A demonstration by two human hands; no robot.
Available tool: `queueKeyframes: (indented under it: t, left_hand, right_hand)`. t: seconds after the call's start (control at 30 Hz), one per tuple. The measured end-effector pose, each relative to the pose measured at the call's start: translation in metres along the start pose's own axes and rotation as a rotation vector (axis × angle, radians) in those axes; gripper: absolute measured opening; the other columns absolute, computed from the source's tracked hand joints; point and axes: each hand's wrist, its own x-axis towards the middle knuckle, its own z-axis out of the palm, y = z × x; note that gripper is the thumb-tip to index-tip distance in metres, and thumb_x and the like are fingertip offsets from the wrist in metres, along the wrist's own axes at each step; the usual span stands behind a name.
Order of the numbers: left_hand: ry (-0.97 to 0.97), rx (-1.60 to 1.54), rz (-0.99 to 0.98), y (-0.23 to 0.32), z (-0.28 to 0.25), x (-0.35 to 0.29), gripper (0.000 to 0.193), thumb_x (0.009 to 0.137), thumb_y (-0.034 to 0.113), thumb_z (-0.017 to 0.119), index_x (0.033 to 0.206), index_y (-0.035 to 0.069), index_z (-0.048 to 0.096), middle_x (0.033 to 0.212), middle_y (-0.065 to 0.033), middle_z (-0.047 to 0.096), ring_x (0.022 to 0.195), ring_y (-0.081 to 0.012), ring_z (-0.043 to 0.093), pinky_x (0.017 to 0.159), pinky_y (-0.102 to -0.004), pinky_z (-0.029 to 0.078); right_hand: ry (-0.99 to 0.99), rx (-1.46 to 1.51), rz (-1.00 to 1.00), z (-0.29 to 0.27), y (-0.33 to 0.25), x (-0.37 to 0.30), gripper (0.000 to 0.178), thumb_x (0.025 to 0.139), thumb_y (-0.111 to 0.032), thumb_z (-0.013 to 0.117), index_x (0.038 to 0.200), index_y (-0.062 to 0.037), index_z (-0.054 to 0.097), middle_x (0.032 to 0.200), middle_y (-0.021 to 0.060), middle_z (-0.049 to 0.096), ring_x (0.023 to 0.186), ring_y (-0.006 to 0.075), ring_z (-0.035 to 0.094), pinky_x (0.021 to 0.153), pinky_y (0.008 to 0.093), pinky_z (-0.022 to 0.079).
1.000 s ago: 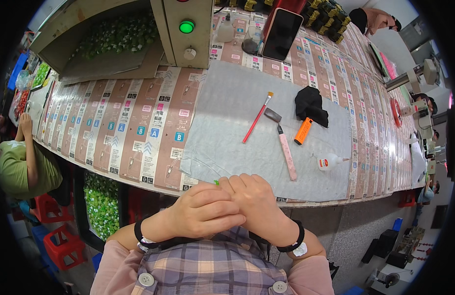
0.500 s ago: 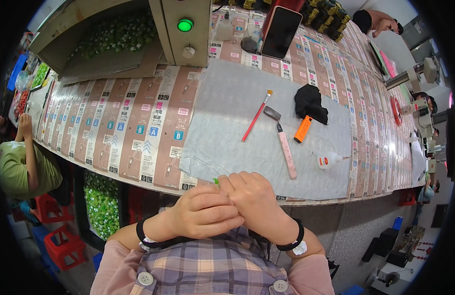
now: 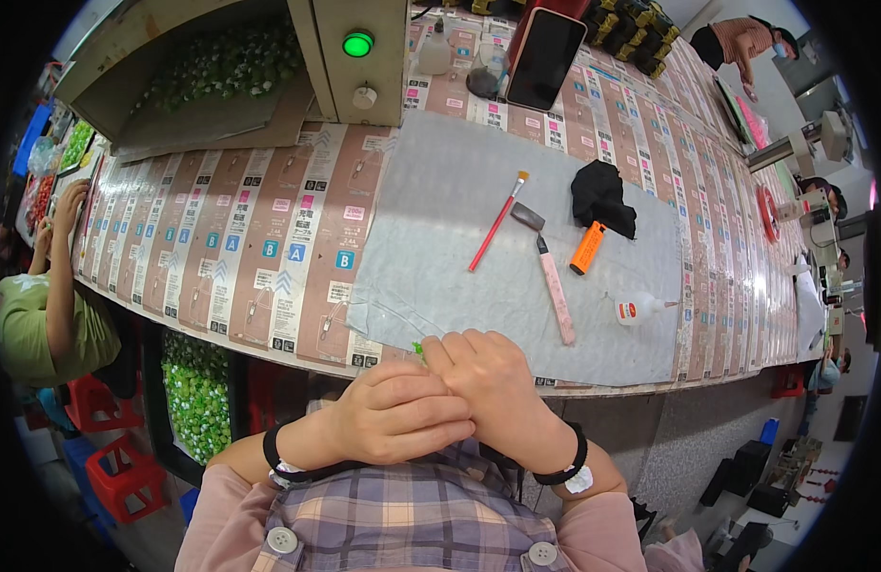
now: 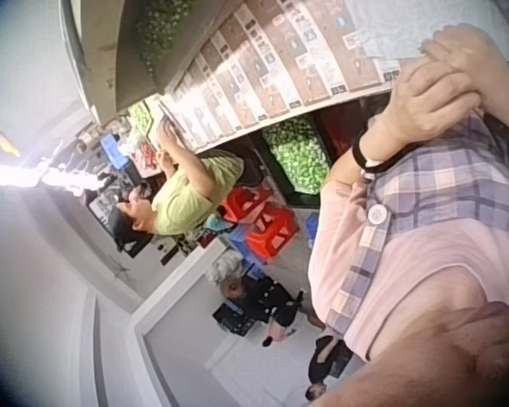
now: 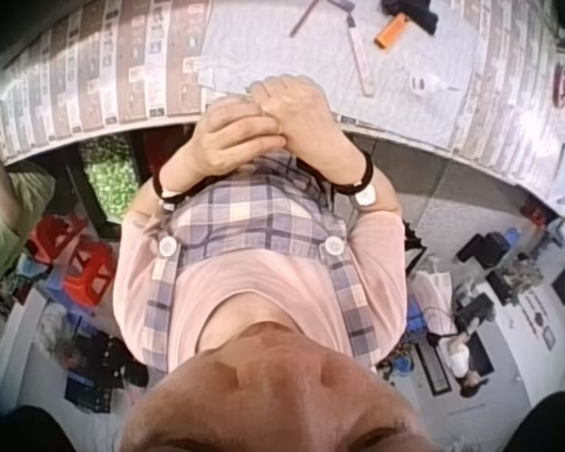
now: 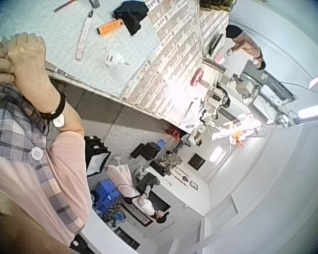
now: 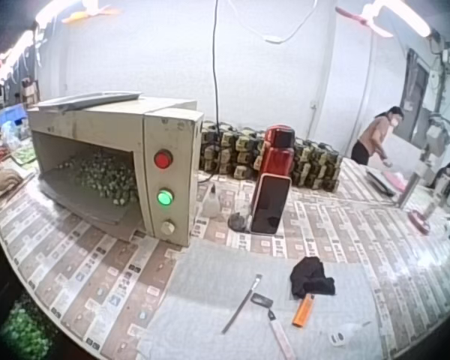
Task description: Assemble small green and white plastic toy components by hand and with a small hammer.
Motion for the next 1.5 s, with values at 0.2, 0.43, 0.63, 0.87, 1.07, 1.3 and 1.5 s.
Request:
queueKeyframes:
  t: [0.2, 0.43, 0.63, 0.87, 1.07, 1.3, 1.5]
  left_hand:
    - [0.017, -0.010, -0.003, 0.000, 0.001, -0.003, 0.018, 0.067, 0.014, 0.068, 0.085, 0.011, 0.069, 0.093, 0.0015, 0.062, 0.088, -0.0154, 0.054, 0.074, -0.0294, 0.047]
    - [0.098, -0.050, -0.121, 0.005, 0.004, 0.001, 0.022, 0.066, 0.012, 0.067, 0.088, 0.010, 0.068, 0.092, 0.0013, 0.062, 0.084, -0.0165, 0.054, 0.069, -0.0279, 0.044]
    - [0.043, -0.036, -0.134, 0.010, 0.002, 0.007, 0.023, 0.065, 0.012, 0.066, 0.088, 0.010, 0.067, 0.091, 0.0003, 0.062, 0.082, -0.0163, 0.054, 0.068, -0.0283, 0.043]
    - [-0.032, -0.131, -0.207, 0.009, 0.002, 0.005, 0.021, 0.065, 0.010, 0.064, 0.085, 0.009, 0.067, 0.090, -0.0002, 0.060, 0.081, -0.0179, 0.053, 0.067, -0.0282, 0.042]
    - [0.033, -0.131, -0.165, 0.008, 0.005, 0.000, 0.021, 0.063, 0.010, 0.066, 0.084, 0.009, 0.067, 0.087, -0.0002, 0.059, 0.080, -0.0183, 0.053, 0.065, -0.0283, 0.043]
    - [0.073, -0.084, -0.131, 0.004, 0.006, 0.009, 0.025, 0.060, 0.009, 0.067, 0.085, 0.010, 0.068, 0.088, -0.0003, 0.061, 0.079, -0.0182, 0.053, 0.066, -0.0283, 0.044]
    - [-0.086, -0.087, -0.240, 0.008, 0.006, 0.020, 0.032, 0.057, -0.001, 0.062, 0.086, 0.011, 0.069, 0.086, -0.0011, 0.063, 0.076, -0.0201, 0.054, 0.066, -0.0293, 0.045]
  right_hand:
    - [-0.006, -0.012, 0.016, 0.001, 0.000, 0.000, 0.014, 0.063, -0.014, 0.059, 0.074, -0.0084, 0.050, 0.062, 0.0034, 0.046, 0.058, 0.0187, 0.050, 0.052, 0.0308, 0.037]
    - [0.015, -0.035, 0.001, -0.003, -0.003, 0.004, 0.011, 0.061, -0.012, 0.057, 0.068, -0.0085, 0.050, 0.061, 0.0028, 0.048, 0.059, 0.0168, 0.051, 0.051, 0.0287, 0.037]
    - [0.010, -0.039, -0.011, -0.003, 0.001, 0.002, 0.012, 0.061, -0.013, 0.057, 0.069, -0.0087, 0.050, 0.063, 0.0035, 0.048, 0.060, 0.0171, 0.050, 0.052, 0.0291, 0.036]
    - [-0.008, -0.049, 0.005, 0.000, 0.000, -0.001, 0.012, 0.061, -0.014, 0.057, 0.069, -0.0086, 0.050, 0.063, 0.0034, 0.048, 0.060, 0.0171, 0.050, 0.053, 0.0288, 0.036]
    - [0.013, -0.060, 0.011, -0.002, -0.001, 0.003, 0.018, 0.061, -0.017, 0.058, 0.074, -0.0061, 0.051, 0.061, 0.0038, 0.045, 0.057, 0.0181, 0.049, 0.050, 0.0297, 0.036]
    - [0.064, -0.057, 0.008, -0.001, 0.003, 0.006, 0.017, 0.060, -0.018, 0.058, 0.071, -0.0074, 0.050, 0.059, 0.0040, 0.045, 0.056, 0.0187, 0.050, 0.049, 0.0309, 0.036]
    - [0.199, 0.083, 0.046, 0.024, 0.014, -0.009, 0.012, 0.063, -0.020, 0.056, 0.065, -0.0101, 0.050, 0.060, 0.0051, 0.049, 0.059, 0.0220, 0.053, 0.053, 0.0335, 0.040]
